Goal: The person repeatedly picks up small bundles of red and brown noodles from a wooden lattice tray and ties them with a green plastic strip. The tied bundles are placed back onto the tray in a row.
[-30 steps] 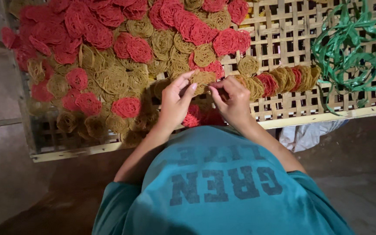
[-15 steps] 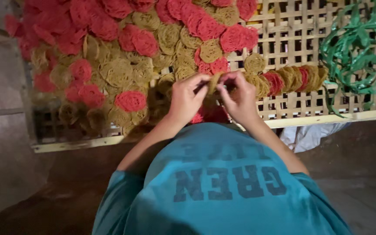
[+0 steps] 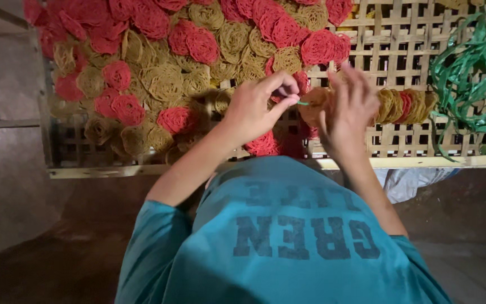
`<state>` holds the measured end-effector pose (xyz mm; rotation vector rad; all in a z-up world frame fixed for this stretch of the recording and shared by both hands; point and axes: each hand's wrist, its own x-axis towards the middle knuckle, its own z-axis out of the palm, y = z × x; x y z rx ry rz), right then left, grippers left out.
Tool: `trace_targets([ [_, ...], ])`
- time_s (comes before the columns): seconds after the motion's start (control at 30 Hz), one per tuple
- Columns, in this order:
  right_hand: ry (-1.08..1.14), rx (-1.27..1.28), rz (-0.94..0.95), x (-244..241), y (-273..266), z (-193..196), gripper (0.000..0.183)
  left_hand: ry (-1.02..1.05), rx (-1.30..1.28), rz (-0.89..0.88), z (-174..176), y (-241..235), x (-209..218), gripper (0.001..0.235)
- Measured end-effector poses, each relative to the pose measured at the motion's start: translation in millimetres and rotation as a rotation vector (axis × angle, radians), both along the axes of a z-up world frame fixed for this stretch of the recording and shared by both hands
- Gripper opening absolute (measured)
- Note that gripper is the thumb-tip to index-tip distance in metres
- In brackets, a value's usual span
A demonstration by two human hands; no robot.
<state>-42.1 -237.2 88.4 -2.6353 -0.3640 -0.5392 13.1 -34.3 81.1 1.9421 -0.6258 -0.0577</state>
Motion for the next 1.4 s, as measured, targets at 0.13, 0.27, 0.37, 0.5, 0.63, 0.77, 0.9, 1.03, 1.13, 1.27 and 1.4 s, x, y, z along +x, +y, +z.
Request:
trace_targets([
  [0.13, 0.502, 0.839, 0.204, -3.4, 16.3, -14.7, 0.020, 0.039, 0.034, 0.007, -12.5, 8.5, 10.2, 0.015],
  [0.27, 0.555, 0.742, -0.085, 1.9, 7.8, -32.9, 0.009, 0.061, 0.295, 0.148, -30.3, 46.4, 24.5, 0.024],
  [0.37, 0.372, 0.787, 0.034, 1.5, -1.9, -40.5, 0.007, 0.028, 0.638, 0.205, -49.2, 81.3, 14.3, 0.051],
  [0.5, 0.270, 0.744, 0.137, 2.9, 0.0, -43.2, 0.004, 0.007, 0.825, 0.232, -79.7, 88.0, 2.8, 0.049],
  [0.63, 0.237, 0.714, 0.170, 4.0, 14.2, -43.0, 0.010, 0.384, 0.374, 0.349, -90.8, 83.8, 2.6, 0.019],
  [0.77, 0.243, 0.576, 0.105, 0.0, 26.1, -43.5, 0.009, 0.418, -0.021, 0.360, -84.7, 65.9, -5.6, 0.026],
  [0.9, 0.193, 0.495, 0.139, 0.0, 28.9, -44.0, 0.010, 0.297, -0.298, 0.264, -68.6, 37.9, -18.1, 0.022],
  [1.03, 0.199, 0.415, 0.142, -1.7, 29.5, -43.6, 0.017, 0.309, -0.044, 0.273, -45.8, 23.0, -27.7, 0.023],
  [1.13, 0.142, 0.356, 0.115, -2.3, 30.4, -46.3, 0.015, 0.108, -0.085, 0.198, -33.4, 14.6, -29.5, 0.022],
  [1.27, 0.166, 0.366, 0.125, -3.0, 26.2, -51.3, 0.019, 0.228, 0.011, 0.115, -26.3, 10.4, -30.7, 0.032],
  [1.4, 0.183, 0.506, 0.098, -0.7, 24.3, -52.6, 0.030, 0.440, 0.119, 0.134, -26.5, 8.3, -25.1, 0.034],
])
